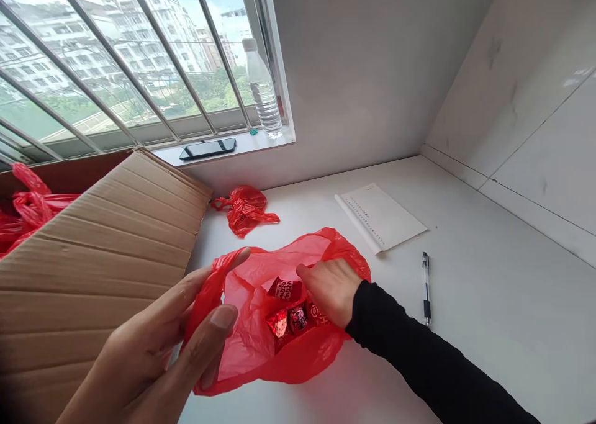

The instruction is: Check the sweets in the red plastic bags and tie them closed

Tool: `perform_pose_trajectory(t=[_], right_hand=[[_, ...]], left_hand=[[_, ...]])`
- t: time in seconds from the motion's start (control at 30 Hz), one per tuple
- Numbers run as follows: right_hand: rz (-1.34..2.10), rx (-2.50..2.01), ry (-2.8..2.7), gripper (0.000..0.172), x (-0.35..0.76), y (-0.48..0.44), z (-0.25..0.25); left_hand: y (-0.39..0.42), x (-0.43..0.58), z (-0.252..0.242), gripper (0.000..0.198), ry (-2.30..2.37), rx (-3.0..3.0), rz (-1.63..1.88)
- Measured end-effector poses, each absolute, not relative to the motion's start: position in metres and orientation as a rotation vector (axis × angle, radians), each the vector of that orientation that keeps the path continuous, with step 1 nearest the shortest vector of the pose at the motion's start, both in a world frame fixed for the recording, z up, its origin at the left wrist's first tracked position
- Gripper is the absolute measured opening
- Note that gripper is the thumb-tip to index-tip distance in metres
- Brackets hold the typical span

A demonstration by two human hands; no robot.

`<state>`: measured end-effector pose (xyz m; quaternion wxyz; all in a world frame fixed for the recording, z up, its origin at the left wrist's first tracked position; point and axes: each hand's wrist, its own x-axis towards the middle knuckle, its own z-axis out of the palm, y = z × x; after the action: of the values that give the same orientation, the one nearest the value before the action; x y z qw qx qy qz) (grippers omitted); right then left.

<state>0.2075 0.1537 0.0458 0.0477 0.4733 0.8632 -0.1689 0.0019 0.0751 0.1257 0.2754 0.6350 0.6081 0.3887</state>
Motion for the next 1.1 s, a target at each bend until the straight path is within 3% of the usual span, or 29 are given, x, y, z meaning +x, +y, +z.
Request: perform_pose_trajectory(t=[0.33,0.63,0.83,0.97,1.1], right_hand=[[-0.531,1.447,2.644,0.017,0.179,0.163,0.019],[-0.616,1.497,2.671,0.022,0.185,0.16,0.038],[-0.447,1.57,2.549,0.023,0.209,0.158,0.045],[-0.408,1.489,2.472,0.043,0.213,0.162,0.037],[-0.408,1.471,2.471,0.049,0.206,0.166,0.032]], left_hand=[[0.087,0.002,0.133,0.036,1.512,1.767,0.862],[0.088,0.003,0.133,0.034,1.529,1.685,0.915],[0.092,0.001,0.134,0.034,1.456,1.784,0.907],[0.091,0.003,0.134,0.029,1.46,1.748,0.913],[0.091,0.002,0.133,0.025,1.451,1.784,0.856]])
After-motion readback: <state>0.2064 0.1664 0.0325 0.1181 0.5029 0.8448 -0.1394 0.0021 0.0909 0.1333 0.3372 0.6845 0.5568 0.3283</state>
